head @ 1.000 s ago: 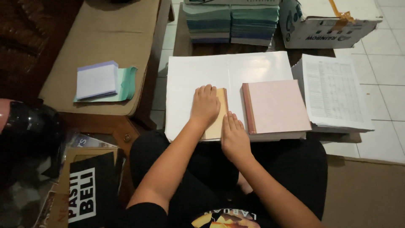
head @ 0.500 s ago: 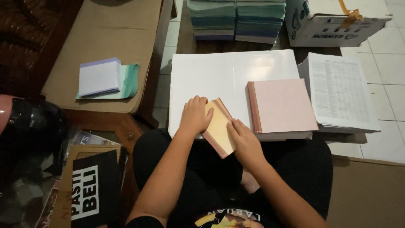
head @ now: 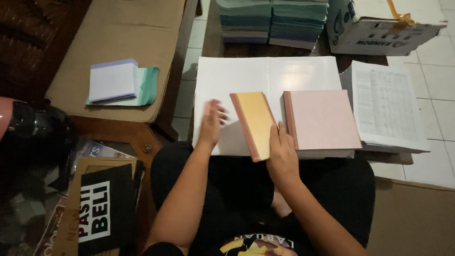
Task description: The person is flipping through the pages of two small paper pads, likely for inspection or counting purposes.
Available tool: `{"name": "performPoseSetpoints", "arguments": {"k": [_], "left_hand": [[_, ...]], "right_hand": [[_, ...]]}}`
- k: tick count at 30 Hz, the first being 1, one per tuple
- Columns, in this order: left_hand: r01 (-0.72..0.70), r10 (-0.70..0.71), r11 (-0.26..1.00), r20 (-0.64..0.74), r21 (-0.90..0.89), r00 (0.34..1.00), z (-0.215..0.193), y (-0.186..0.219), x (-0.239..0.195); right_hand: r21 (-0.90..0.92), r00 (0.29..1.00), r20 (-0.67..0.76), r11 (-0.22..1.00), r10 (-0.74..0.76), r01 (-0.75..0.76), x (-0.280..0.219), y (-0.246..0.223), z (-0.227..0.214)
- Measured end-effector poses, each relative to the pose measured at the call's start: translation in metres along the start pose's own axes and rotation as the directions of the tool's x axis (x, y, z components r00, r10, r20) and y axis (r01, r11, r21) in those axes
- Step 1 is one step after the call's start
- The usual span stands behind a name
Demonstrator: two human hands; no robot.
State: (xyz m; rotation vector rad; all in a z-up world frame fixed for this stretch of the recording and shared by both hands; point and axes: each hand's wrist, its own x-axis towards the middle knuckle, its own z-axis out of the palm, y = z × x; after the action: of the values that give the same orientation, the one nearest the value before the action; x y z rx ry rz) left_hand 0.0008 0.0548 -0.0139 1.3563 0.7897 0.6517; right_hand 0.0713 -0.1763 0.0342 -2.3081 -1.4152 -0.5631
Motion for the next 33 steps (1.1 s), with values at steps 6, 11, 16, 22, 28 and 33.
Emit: {"name": "performPoseSetpoints", "arguments": {"k": [6, 11, 16, 22, 28, 33], "left_hand": [[-0.117, 0.096, 0.984, 0.154, 0.132, 0.983, 0.012, 0.042, -0.025], [-0.162, 0.135, 0.983, 0.249, 0.09, 0.959, 0.0, 0.067, -0.039], [-0.423, 0.394, 0.905, 0.282, 0.051, 0.875, 0.006, 0.072, -0.051], [-0.614, 0.602, 0.789, 0.194, 0.001, 0.774, 0.015, 0.067, -0.053], [-0.66, 0.652, 0.749, 0.232, -0.053, 0.722, 0.015, 0.052, -0.041], [-0.53, 0.527, 0.845, 0.286, -0.073, 0.8, 0.015, 0.06, -0.047]], "right_hand": [[0.44, 0.979, 0.199, 0.889, 0.041, -0.127, 0.02, -0.025, 0.012], [0.869, 0.955, 0.292, 0.406, 0.04, -0.283, 0.046, -0.017, -0.011], [0.943, 0.977, 0.159, 0.27, 0.145, -0.193, 0.031, 0.028, 0.06], [0.966, 0.964, 0.171, 0.159, 0.202, -0.205, 0.022, 0.031, 0.083], [0.938, 0.937, 0.261, 0.166, 0.234, -0.303, 0.021, 0.026, 0.084], [0.917, 0.914, 0.31, 0.17, 0.263, -0.36, 0.017, 0.028, 0.092]]}}
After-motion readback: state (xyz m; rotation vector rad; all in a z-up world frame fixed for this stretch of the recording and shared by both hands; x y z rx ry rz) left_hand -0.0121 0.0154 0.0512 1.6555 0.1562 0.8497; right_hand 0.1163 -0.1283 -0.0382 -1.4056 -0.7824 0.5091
